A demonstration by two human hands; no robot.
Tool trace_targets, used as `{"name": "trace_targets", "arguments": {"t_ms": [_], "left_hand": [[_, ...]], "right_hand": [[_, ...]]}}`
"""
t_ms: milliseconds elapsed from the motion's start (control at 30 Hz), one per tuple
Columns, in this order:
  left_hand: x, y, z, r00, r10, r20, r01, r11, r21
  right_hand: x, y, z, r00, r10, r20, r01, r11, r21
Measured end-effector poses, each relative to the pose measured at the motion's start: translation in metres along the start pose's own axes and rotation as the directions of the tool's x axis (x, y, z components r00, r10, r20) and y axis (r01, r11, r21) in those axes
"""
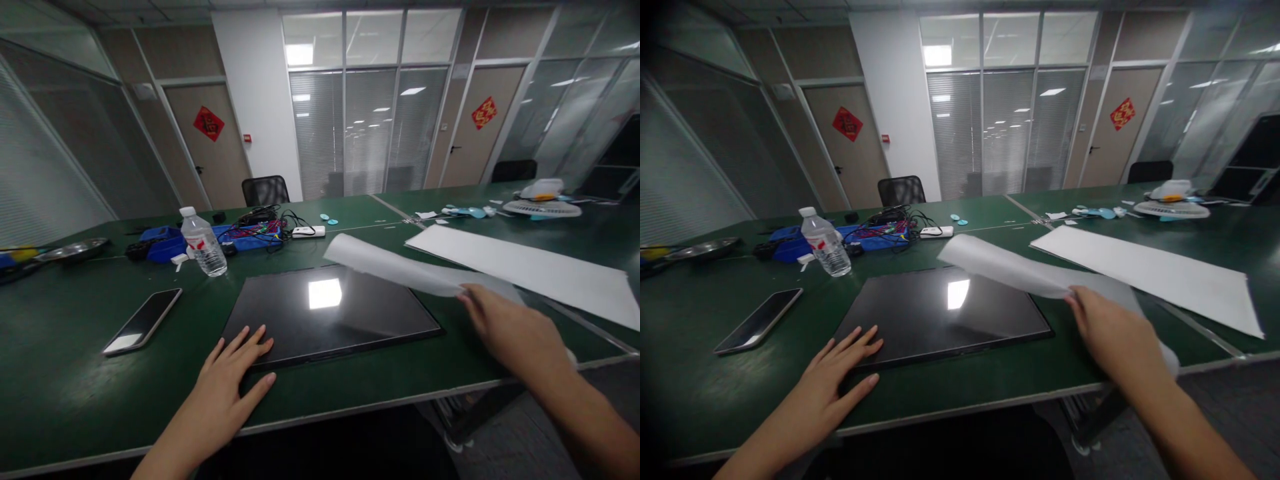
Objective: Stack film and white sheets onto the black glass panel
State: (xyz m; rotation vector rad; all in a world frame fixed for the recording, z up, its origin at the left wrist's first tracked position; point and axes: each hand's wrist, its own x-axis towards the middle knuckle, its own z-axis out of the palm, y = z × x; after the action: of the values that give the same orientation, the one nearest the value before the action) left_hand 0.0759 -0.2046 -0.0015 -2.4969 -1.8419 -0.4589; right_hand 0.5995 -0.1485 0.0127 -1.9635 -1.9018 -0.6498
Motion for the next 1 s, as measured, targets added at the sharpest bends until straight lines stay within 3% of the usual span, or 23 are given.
{"name": "trace_targets", "arguments": {"t_ms": [100,200,300,400,467,533,600,700,800,867,1000], "left_hand": [[0.001,0.002,-0.002,1.000,0.019,0.012,-0.018,1.000,-0.022],[0.000,0.005,-0.001,0.998,0.028,-0.048,-0.031,0.998,-0.048],[-0.002,0.006,0.002,0.975,-0.027,-0.222,0.005,0.995,-0.102],[-0.003,0.004,0.005,0.881,-0.158,-0.446,0.099,0.983,-0.153],[-0.004,0.002,0.005,0.851,-0.160,-0.501,0.106,0.985,-0.135],[-0.004,0.002,0.005,0.899,-0.072,-0.431,0.047,0.997,-0.067],[-0.004,0.003,0.004,0.961,0.013,-0.276,-0.018,1.000,-0.017],[-0.003,0.005,0.003,0.992,-0.005,-0.125,0.002,1.000,-0.023],[-0.003,0.006,0.004,0.981,-0.105,-0.161,0.104,0.995,-0.011],[-0.004,0.008,0.005,0.965,-0.148,-0.215,0.155,0.988,0.016],[-0.005,0.010,0.005,0.938,-0.194,-0.288,0.214,0.976,0.038]], "right_hand": [[-0.020,-0.053,-0.005,0.985,-0.154,-0.075,0.167,0.961,0.222],[-0.032,-0.084,0.001,0.964,-0.253,-0.079,0.264,0.895,0.359],[-0.038,-0.095,0.007,0.962,-0.274,-0.007,0.252,0.876,0.411],[-0.038,-0.094,0.004,0.950,-0.304,0.070,0.240,0.855,0.460],[-0.036,-0.091,-0.001,0.927,-0.364,0.094,0.265,0.811,0.521],[-0.035,-0.089,-0.006,0.900,-0.428,0.081,0.304,0.751,0.586],[-0.036,-0.089,-0.008,0.888,-0.459,0.030,0.344,0.707,0.618],[-0.041,-0.089,-0.005,0.918,-0.383,-0.099,0.369,0.736,0.568],[-0.048,-0.089,0.001,0.964,-0.173,-0.203,0.252,0.837,0.485],[-0.051,-0.089,0.003,0.979,-0.084,-0.184,0.160,0.878,0.451],[-0.053,-0.089,0.003,0.987,-0.108,-0.116,0.148,0.886,0.438]]}}
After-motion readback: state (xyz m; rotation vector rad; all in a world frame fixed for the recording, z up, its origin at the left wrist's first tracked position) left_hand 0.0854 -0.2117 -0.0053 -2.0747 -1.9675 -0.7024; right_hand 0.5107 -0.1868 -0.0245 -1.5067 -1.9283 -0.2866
